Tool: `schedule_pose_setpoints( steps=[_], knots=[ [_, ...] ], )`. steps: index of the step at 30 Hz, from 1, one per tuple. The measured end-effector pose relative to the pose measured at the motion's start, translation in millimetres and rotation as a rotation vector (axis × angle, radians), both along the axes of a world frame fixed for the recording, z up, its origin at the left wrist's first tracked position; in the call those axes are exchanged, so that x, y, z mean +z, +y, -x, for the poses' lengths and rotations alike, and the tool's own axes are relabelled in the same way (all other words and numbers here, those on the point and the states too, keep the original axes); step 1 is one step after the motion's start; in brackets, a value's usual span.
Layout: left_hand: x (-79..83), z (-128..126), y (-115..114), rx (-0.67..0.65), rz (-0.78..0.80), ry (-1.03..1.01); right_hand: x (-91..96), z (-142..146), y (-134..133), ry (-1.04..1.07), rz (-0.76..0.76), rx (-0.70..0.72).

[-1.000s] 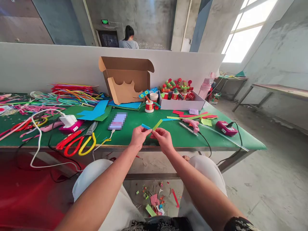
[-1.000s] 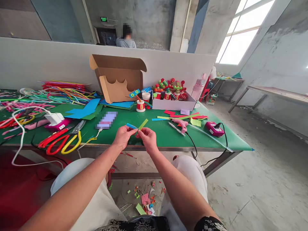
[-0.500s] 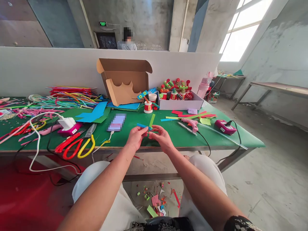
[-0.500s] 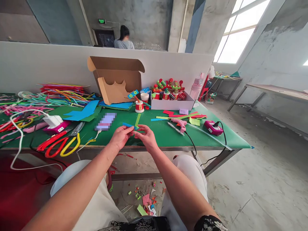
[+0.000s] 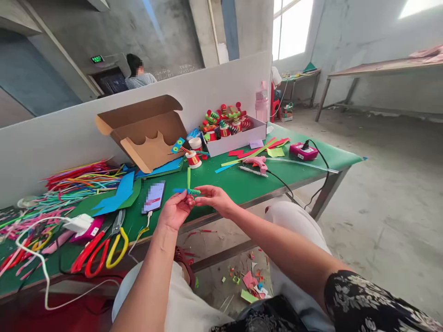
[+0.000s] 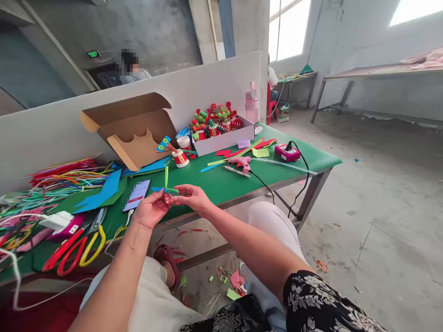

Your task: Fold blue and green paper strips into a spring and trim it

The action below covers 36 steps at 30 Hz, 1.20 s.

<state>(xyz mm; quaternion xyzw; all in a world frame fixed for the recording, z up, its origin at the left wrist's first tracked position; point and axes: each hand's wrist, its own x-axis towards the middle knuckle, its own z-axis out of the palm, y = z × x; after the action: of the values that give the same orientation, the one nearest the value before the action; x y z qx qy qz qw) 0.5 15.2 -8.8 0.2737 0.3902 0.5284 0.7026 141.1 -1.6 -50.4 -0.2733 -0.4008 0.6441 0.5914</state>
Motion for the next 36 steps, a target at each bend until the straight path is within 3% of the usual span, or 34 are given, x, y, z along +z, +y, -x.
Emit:
schedule_pose_setpoints(
  steps=[10,16,25,30,36],
  knots=[
    [-9.9,5,1,-0.147,-0.220,-0.005,8.2,-5,-2,-0.004,-0.194,-0.017],
    [-9.7,1,-1,-0.109,-0.255,-0.006,10.3,-11,-1,-0.127,-0.274,-0.146],
    [-5.7,4,0,-0.074,-0.287,0.027,12.7,-18,-1,-0.147,-0.253,-0.193],
    [-5.8,7,2,-0.060,-0.235,0.050,12.4,-14,-5,-0.042,-0.146,-0.092],
    [-7.0,19,10,-0.172,-0.225,0.179,6.8,-5,-14,0.165,0.249,0.122]
  ],
)
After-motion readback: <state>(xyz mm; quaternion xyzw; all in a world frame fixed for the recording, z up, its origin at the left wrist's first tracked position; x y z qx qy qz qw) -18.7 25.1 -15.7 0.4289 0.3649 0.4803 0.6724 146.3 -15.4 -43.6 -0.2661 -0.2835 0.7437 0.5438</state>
